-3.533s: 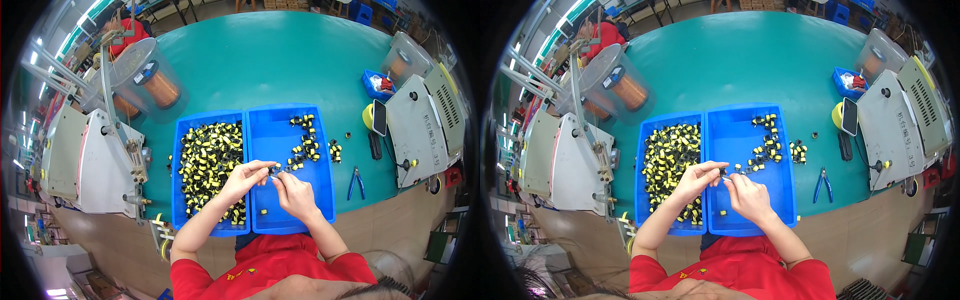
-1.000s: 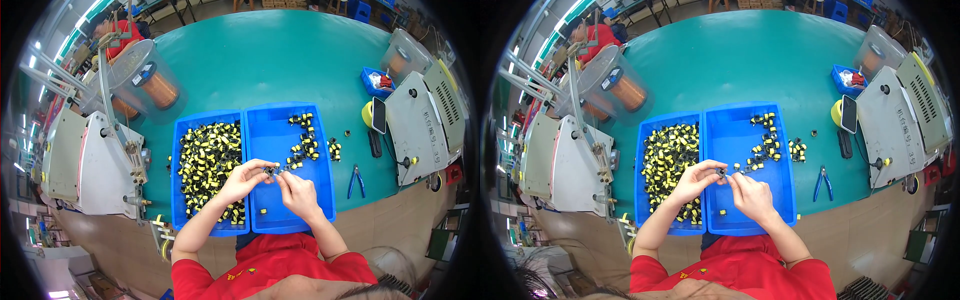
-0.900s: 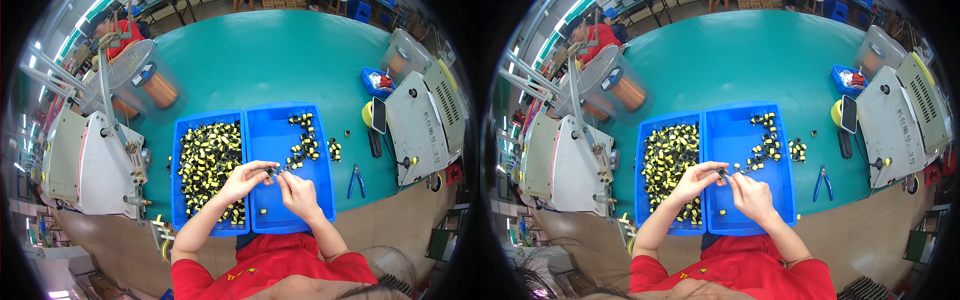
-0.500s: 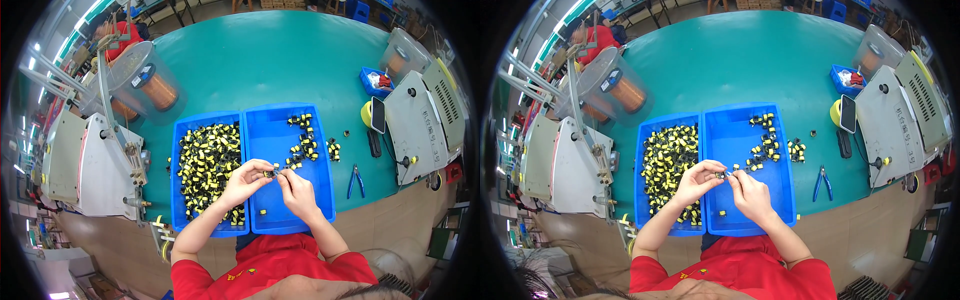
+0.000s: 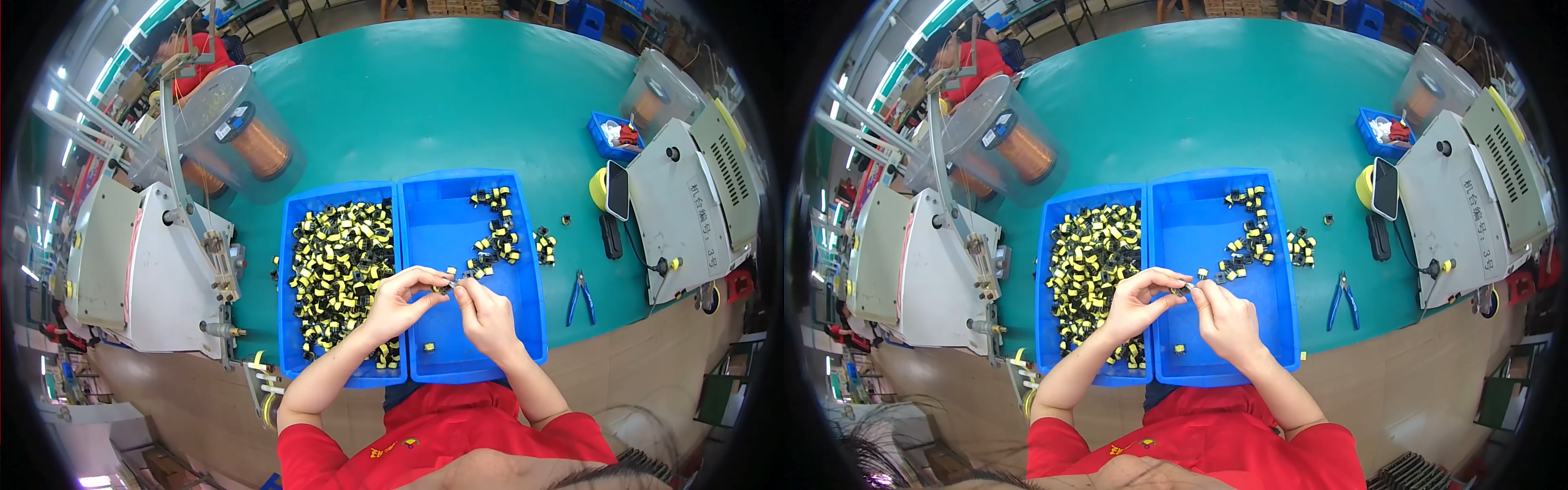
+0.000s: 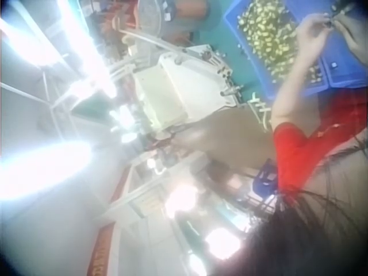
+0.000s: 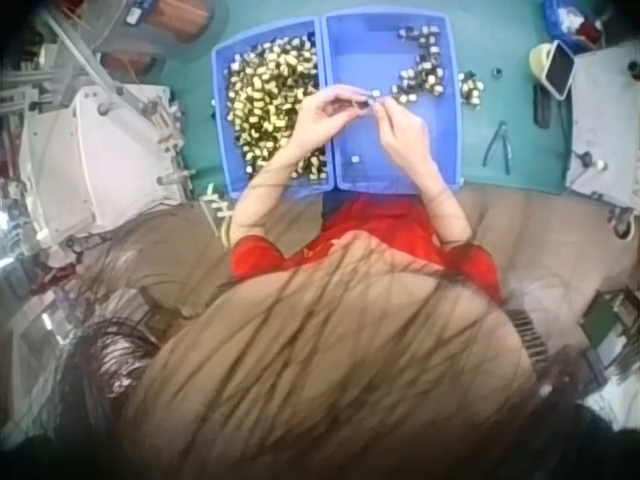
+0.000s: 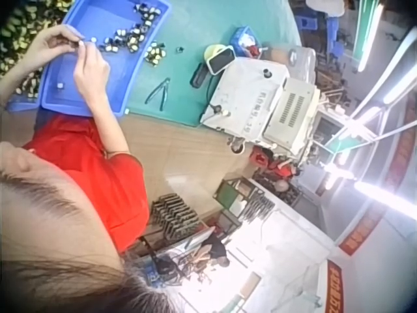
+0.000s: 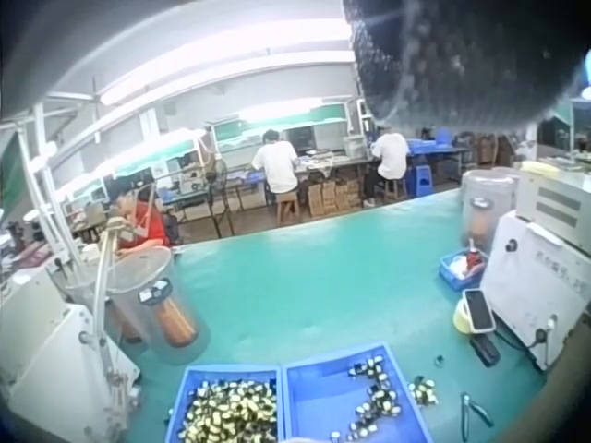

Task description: The person assembles electronic components by hand, snapping yellow parts onto black bases at a factory workstation.

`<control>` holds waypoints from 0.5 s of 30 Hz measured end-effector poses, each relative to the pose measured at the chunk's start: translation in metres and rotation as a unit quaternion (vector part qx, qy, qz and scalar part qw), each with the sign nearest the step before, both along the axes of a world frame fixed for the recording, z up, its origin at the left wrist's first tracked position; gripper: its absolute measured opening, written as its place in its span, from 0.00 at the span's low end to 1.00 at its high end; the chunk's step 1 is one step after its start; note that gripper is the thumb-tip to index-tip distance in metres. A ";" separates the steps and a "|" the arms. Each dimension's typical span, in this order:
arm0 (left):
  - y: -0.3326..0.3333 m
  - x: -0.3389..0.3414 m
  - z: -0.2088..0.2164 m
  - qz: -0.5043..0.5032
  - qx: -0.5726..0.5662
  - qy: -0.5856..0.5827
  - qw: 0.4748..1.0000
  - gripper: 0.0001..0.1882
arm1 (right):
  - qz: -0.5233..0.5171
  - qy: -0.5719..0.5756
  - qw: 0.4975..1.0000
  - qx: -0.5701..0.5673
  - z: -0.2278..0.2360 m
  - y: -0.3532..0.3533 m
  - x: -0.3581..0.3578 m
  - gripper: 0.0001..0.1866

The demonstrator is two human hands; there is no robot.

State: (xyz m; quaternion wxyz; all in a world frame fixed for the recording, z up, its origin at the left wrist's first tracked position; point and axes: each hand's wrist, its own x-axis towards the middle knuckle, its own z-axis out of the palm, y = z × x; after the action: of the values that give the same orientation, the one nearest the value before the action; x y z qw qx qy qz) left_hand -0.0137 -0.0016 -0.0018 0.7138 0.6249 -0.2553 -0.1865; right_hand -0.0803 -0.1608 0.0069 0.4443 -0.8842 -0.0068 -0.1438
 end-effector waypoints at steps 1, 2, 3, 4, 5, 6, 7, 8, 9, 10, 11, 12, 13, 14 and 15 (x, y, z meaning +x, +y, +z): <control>0.000 0.000 -0.001 0.000 0.001 0.007 1.000 0.12 | -0.001 0.000 1.000 -0.019 0.001 0.000 0.000 0.07; 0.000 0.000 -0.001 -0.001 0.001 0.007 1.000 0.12 | -0.003 0.000 0.999 -0.038 0.002 0.000 0.000 0.06; 0.000 0.000 -0.001 0.001 0.000 0.019 1.000 0.12 | -0.004 -0.001 0.999 -0.039 0.002 0.000 -0.001 0.06; -0.001 -0.001 -0.002 0.002 -0.001 0.032 0.999 0.11 | -0.009 -0.003 0.999 -0.043 0.001 0.001 -0.001 0.06; -0.001 -0.001 -0.003 0.002 -0.001 0.032 0.999 0.11 | -0.013 -0.005 0.999 -0.047 0.000 0.001 -0.001 0.07; -0.001 -0.002 -0.003 0.005 -0.021 0.079 0.997 0.11 | -0.013 -0.005 0.999 -0.047 0.000 0.001 -0.001 0.07; -0.002 -0.003 -0.004 0.008 -0.042 0.126 0.991 0.11 | -0.013 -0.009 0.998 -0.052 0.001 0.001 -0.001 0.07; -0.002 -0.003 -0.005 0.008 -0.041 0.125 0.991 0.11 | -0.014 -0.013 0.998 -0.058 0.002 0.001 -0.001 0.07; -0.001 -0.004 -0.006 0.006 -0.051 0.156 0.986 0.11 | -0.014 -0.013 0.998 -0.057 0.002 0.002 -0.001 0.07; -0.001 -0.004 -0.007 0.005 -0.061 0.187 0.980 0.12 | -0.020 -0.018 0.998 -0.055 0.002 0.002 -0.001 0.07; -0.001 -0.004 -0.006 0.004 -0.061 0.187 0.980 0.12 | -0.026 -0.024 0.998 -0.053 0.001 0.002 -0.001 0.07; -0.002 -0.004 -0.005 -0.006 -0.061 0.203 0.977 0.13 | -0.027 -0.024 0.998 -0.054 0.001 0.002 -0.001 0.07; -0.002 -0.004 -0.004 -0.017 -0.060 0.219 0.974 0.13 | -0.039 -0.025 0.999 -0.022 0.001 0.001 0.000 0.07; -0.003 -0.005 -0.001 -0.017 -0.061 0.219 0.974 0.13 | -0.050 -0.025 0.998 0.009 0.000 0.001 0.000 0.07; -0.004 -0.005 0.002 -0.009 -0.071 0.216 0.974 0.14 | -0.050 -0.025 0.998 0.009 0.001 0.000 0.000 0.07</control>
State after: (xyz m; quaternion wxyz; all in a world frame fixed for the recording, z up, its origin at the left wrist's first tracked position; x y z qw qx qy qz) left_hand -0.0190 -0.0051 0.0000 0.7927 0.5158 -0.1132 -0.3045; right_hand -0.0806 -0.1611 0.0074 0.4442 -0.8755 0.0272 -0.1881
